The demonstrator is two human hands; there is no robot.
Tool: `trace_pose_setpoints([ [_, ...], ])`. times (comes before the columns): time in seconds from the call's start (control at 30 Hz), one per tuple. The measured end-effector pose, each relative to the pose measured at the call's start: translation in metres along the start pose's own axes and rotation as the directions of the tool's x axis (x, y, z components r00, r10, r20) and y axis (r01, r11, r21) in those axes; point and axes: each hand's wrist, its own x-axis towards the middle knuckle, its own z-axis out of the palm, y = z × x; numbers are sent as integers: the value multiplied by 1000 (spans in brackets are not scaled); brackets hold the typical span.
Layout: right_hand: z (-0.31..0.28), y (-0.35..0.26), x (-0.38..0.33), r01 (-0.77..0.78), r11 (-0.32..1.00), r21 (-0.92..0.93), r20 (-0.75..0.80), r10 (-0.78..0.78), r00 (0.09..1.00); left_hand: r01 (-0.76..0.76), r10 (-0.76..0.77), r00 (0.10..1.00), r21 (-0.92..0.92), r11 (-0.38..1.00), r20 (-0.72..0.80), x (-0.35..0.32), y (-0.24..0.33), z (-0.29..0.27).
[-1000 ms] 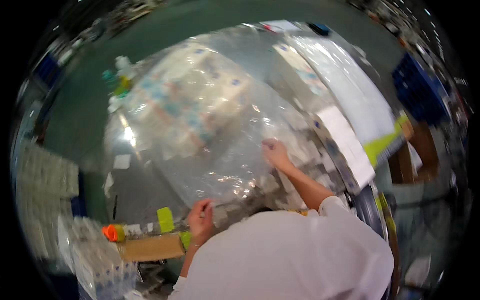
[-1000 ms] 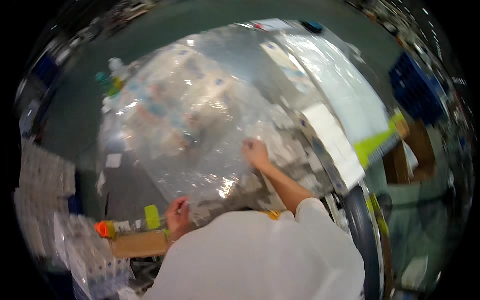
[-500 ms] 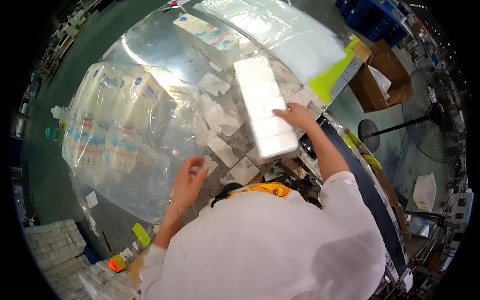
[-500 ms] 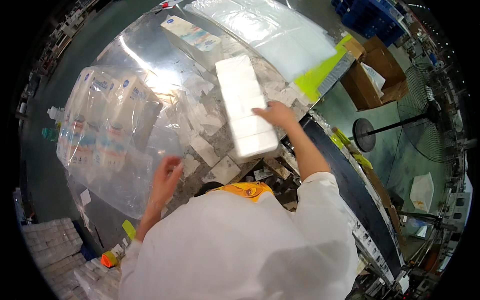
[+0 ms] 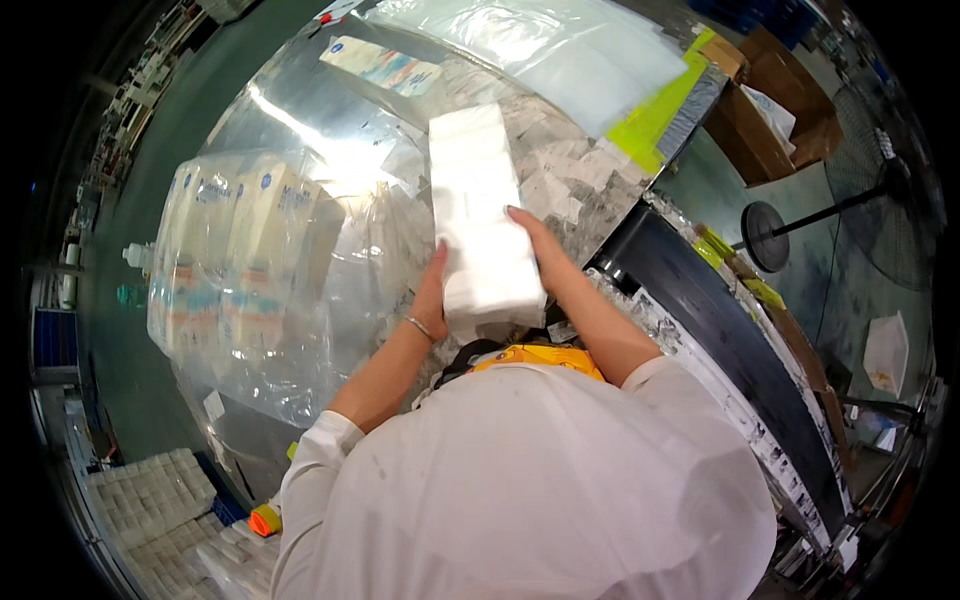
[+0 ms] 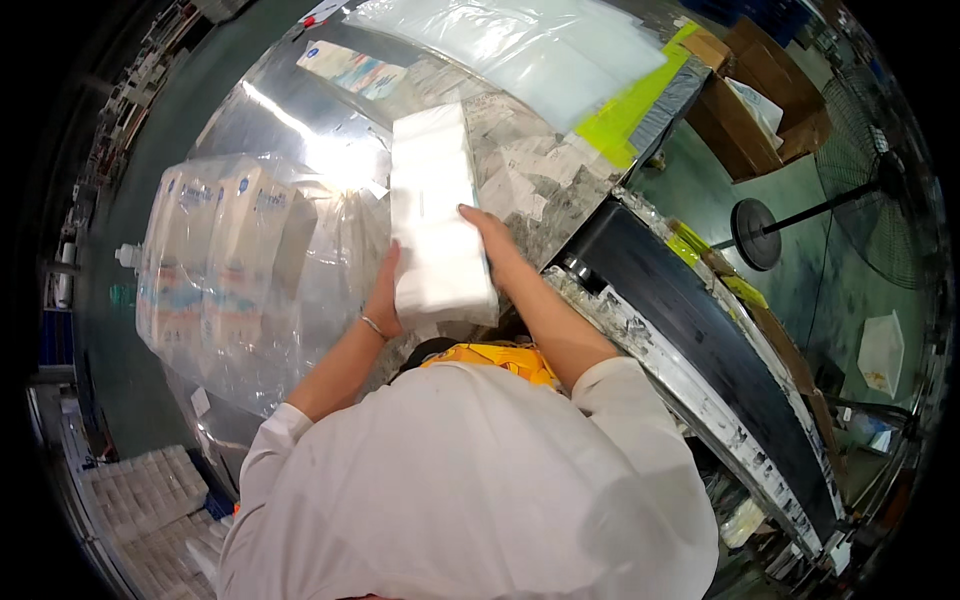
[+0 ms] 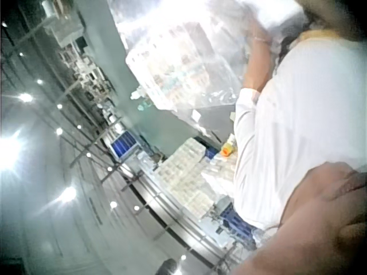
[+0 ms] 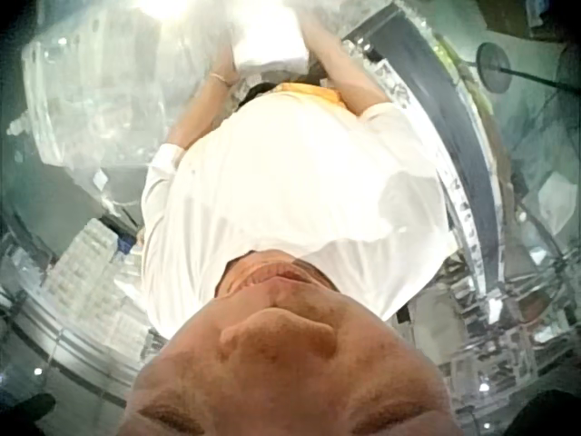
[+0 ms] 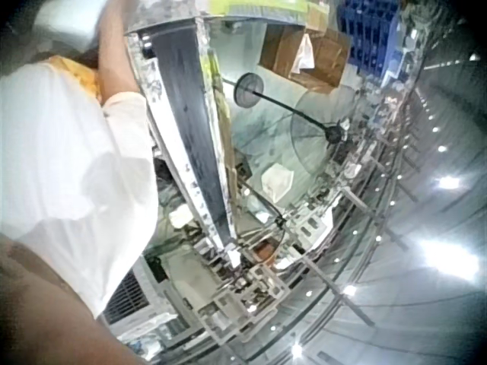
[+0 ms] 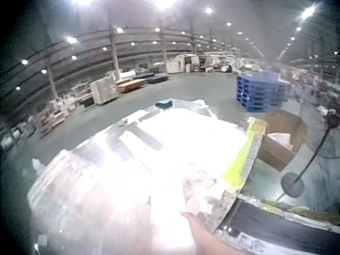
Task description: The person places individual packs of tissue rolls into a large plastic bag, then pulls the bag shut and carries it away.
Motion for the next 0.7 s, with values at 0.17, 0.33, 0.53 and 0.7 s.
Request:
trace_pose_setpoints([
  [0.17, 1, -25, -22, -184, 983, -1, 240, 179, 954, -142, 149, 989, 216, 966, -16, -33, -6, 5],
  [0.33, -20, -34, -41, 118, 953, -278, 173, -71, 982, -397, 717, 696, 856, 331, 46, -93, -11, -30],
  [0.53, -40, -79, -80, -233, 970, -63, 347, 240, 907, 546, 913, 370, 755, -364, 172, -142, 8, -140],
  [0.7, -13, -55, -80, -284, 852, -439, 374, 461, 805, 729, 902, 429, 569, -381, 54, -155, -17, -220],
])
